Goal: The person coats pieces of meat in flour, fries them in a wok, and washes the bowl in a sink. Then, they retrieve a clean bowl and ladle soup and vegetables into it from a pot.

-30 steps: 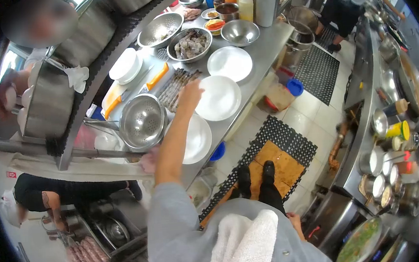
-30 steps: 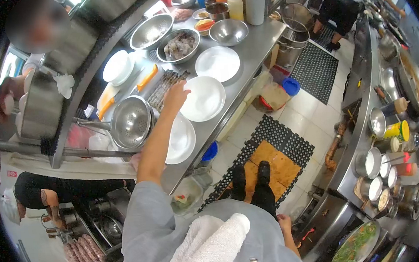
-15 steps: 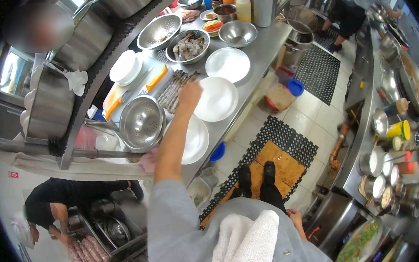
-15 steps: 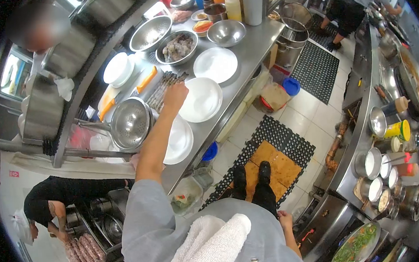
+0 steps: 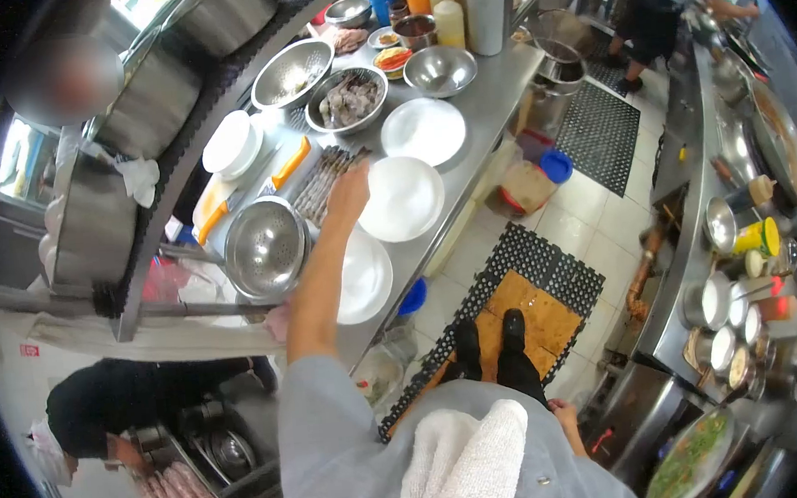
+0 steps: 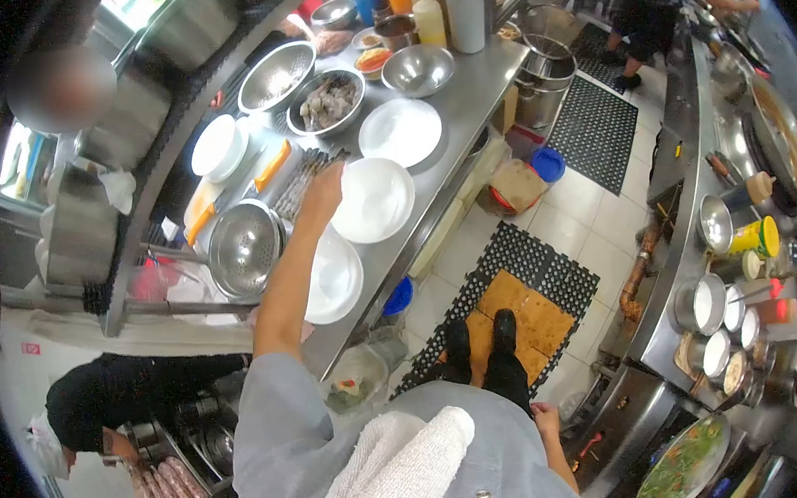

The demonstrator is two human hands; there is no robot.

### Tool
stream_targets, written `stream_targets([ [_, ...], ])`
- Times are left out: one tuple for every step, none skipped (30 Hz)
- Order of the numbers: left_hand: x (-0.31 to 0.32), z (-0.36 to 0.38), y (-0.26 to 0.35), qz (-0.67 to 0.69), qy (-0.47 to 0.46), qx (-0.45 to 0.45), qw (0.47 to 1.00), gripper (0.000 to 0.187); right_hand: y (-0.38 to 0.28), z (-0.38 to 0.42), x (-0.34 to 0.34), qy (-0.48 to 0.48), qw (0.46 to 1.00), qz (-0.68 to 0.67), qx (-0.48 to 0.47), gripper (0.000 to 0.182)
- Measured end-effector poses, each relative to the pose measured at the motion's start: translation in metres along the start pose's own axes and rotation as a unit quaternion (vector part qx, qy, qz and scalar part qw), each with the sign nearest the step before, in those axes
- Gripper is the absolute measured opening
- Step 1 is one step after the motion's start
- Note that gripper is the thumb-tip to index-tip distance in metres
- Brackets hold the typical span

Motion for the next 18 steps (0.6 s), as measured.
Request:
stream_targets([
  [-0.003, 0.008, 0.002, -0.037, 0.014, -0.001, 0.999, 0.034, 0.008, -0.003, 0.002, 0.005, 1.0, -0.022, -0.008, 0.023],
  [-0.004, 0.012, 0.009, -0.069, 0.044, 0.011, 0.997, 0.042, 0.011, 0.0, 0.002, 0.004, 0.999, 0.045, -0.028, 0.024],
  [0.007, 0.011, 0.002, -0.046, 0.015, 0.006, 0.999, 0.058, 0.006, -0.008, -0.001, 0.018, 0.993, 0.103, -0.05, 0.026],
  [0.015, 0.003, -0.002, -0.016, -0.059, -0.039, 0.997, 0.06, -0.012, 0.0, -0.009, 0.036, 0.992, 0.11, -0.045, 0.028],
  [0.014, 0.0, -0.002, 0.003, -0.075, -0.072, 0.995, 0.044, -0.023, 0.01, -0.009, 0.048, 0.991, 0.118, -0.034, 0.029],
  [0.006, 0.001, 0.01, -0.052, -0.095, -0.024, 0.994, 0.025, -0.038, 0.001, -0.009, 0.076, 0.993, 0.088, -0.035, 0.029],
  [0.001, 0.0, 0.009, -0.004, -0.081, -0.036, 0.996, 0.018, -0.054, -0.005, -0.001, 0.054, 0.986, 0.137, -0.077, 0.029],
  [-0.005, -0.002, 0.016, 0.004, -0.096, -0.048, 0.994, 0.017, -0.066, -0.008, 0.003, 0.027, 0.974, 0.192, -0.115, 0.029],
  [-0.007, -0.001, 0.019, 0.011, -0.113, -0.066, 0.991, 0.016, -0.099, -0.008, 0.008, 0.045, 0.968, 0.185, -0.163, 0.03],
  [-0.004, 0.001, 0.021, 0.013, -0.109, -0.048, 0.993, 0.016, -0.154, -0.007, 0.014, 0.063, 0.959, 0.18, -0.211, 0.03],
  [-0.008, 0.001, 0.02, 0.051, -0.064, -0.031, 0.996, 0.015, -0.204, -0.009, 0.023, 0.024, 0.961, 0.146, -0.234, 0.032],
  [-0.014, -0.005, 0.021, 0.088, -0.02, -0.017, 0.996, 0.025, -0.248, -0.022, 0.041, 0.006, 0.95, 0.146, -0.277, 0.028],
  [-0.019, -0.013, 0.03, 0.089, -0.016, -0.008, 0.996, 0.025, -0.302, -0.013, 0.051, -0.045, 0.956, 0.066, -0.281, 0.03],
  [-0.023, -0.014, 0.04, 0.071, -0.046, -0.009, 0.996, 0.024, -0.356, -0.01, 0.064, -0.079, 0.935, 0.01, -0.346, 0.028],
  [-0.033, -0.011, 0.053, 0.051, -0.076, -0.014, 0.996, 0.022, -0.389, -0.021, 0.086, -0.152, 0.939, -0.032, -0.308, 0.031],
  [-0.058, -0.012, 0.085, 0.009, -0.068, 0.014, 0.998, 0.019, -0.428, -0.014, 0.096, -0.201, 0.926, -0.116, -0.297, 0.034],
  [-0.065, -0.011, 0.1, 0.005, -0.062, 0.013, 0.998, 0.019, -0.463, -0.001, 0.1, -0.249, 0.905, -0.198, -0.283, 0.037],
  [-0.075, -0.011, 0.119, 0.02, -0.027, 0.064, 0.997, 0.018, -0.491, 0.011, 0.096, -0.25, 0.902, -0.199, -0.29, 0.037],
])
Point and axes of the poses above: each hand's wrist, its own z-axis away from the middle knuckle, its own x-axis out of the palm, y = z × x, the point moved 8 cm from there along -z, towards the middle knuckle, and after that the axes turned 2 degrees about -y, right-handed, at the moved point
